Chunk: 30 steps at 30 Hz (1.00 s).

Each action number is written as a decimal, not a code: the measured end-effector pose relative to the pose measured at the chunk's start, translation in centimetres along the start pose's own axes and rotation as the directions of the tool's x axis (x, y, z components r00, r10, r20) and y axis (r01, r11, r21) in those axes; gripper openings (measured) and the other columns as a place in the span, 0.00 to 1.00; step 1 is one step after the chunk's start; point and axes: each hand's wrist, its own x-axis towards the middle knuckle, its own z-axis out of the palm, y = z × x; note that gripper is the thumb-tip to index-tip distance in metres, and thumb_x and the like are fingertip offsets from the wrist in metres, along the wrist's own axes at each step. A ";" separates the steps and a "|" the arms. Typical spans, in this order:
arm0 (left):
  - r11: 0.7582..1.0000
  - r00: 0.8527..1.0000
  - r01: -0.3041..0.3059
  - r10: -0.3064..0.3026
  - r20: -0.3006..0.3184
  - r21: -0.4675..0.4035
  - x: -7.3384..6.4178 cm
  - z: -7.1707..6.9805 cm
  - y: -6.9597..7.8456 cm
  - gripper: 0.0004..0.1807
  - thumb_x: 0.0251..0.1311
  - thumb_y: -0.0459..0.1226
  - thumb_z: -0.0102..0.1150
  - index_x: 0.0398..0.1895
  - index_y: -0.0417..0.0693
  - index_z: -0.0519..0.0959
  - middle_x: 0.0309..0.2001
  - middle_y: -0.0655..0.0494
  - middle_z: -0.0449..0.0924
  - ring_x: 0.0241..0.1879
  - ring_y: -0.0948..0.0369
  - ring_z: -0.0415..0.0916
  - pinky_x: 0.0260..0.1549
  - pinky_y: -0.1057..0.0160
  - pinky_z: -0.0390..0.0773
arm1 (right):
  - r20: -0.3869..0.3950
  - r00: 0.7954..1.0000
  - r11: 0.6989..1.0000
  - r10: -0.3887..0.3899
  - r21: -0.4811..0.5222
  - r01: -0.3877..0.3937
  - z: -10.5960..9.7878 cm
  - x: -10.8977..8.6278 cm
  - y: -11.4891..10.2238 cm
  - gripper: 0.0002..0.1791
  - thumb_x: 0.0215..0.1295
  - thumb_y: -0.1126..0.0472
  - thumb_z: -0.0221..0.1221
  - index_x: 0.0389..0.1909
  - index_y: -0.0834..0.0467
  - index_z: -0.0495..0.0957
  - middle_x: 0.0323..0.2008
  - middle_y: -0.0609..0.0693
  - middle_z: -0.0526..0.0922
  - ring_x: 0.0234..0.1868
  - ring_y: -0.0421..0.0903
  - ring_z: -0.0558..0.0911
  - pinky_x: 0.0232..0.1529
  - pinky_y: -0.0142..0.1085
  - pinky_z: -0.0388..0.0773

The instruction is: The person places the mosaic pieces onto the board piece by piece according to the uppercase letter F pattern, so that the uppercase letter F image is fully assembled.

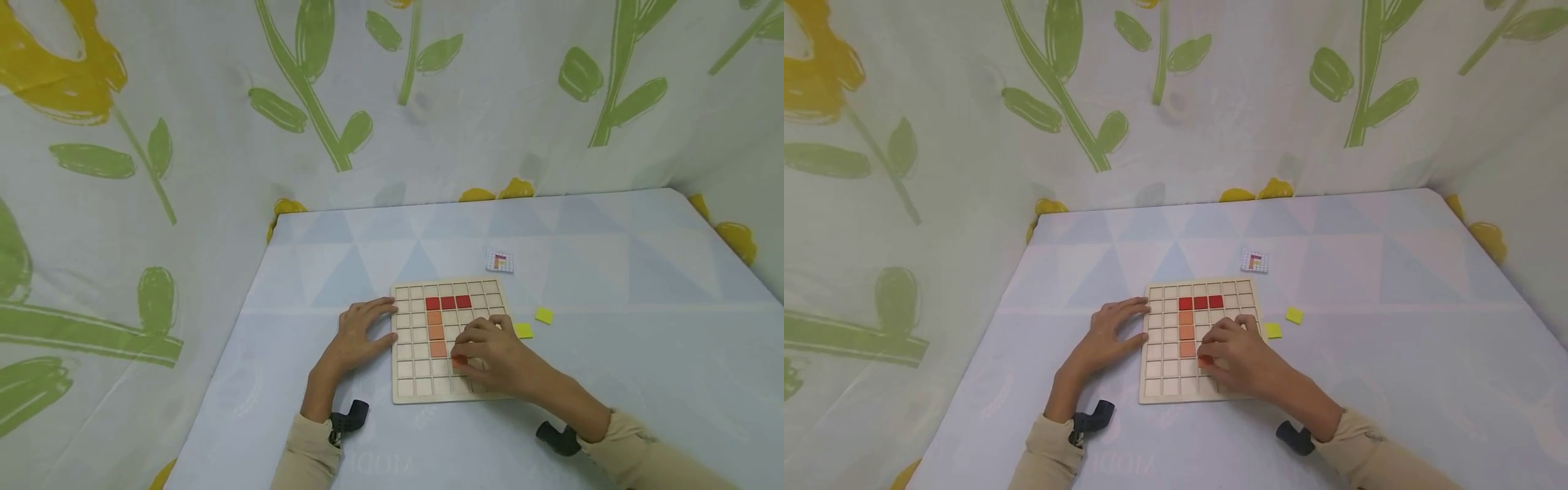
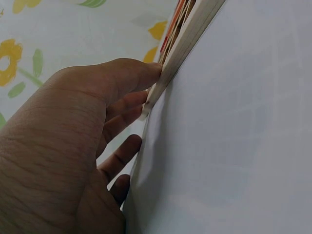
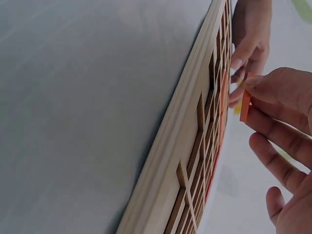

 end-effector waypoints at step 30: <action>1.000 1.000 0.003 -0.003 0.005 0.012 0.1 0.0 -0.1 0.27 0.63 0.49 0.62 0.66 0.57 0.75 0.72 0.63 0.66 0.66 0.51 0.62 0.58 0.43 0.57 | 0.093 0.996 0.996 -0.019 -0.091 0.028 2.2 1.2 -1.2 0.09 0.51 0.58 0.76 0.34 0.49 0.89 0.36 0.39 0.85 0.48 0.43 0.77 0.48 0.51 0.67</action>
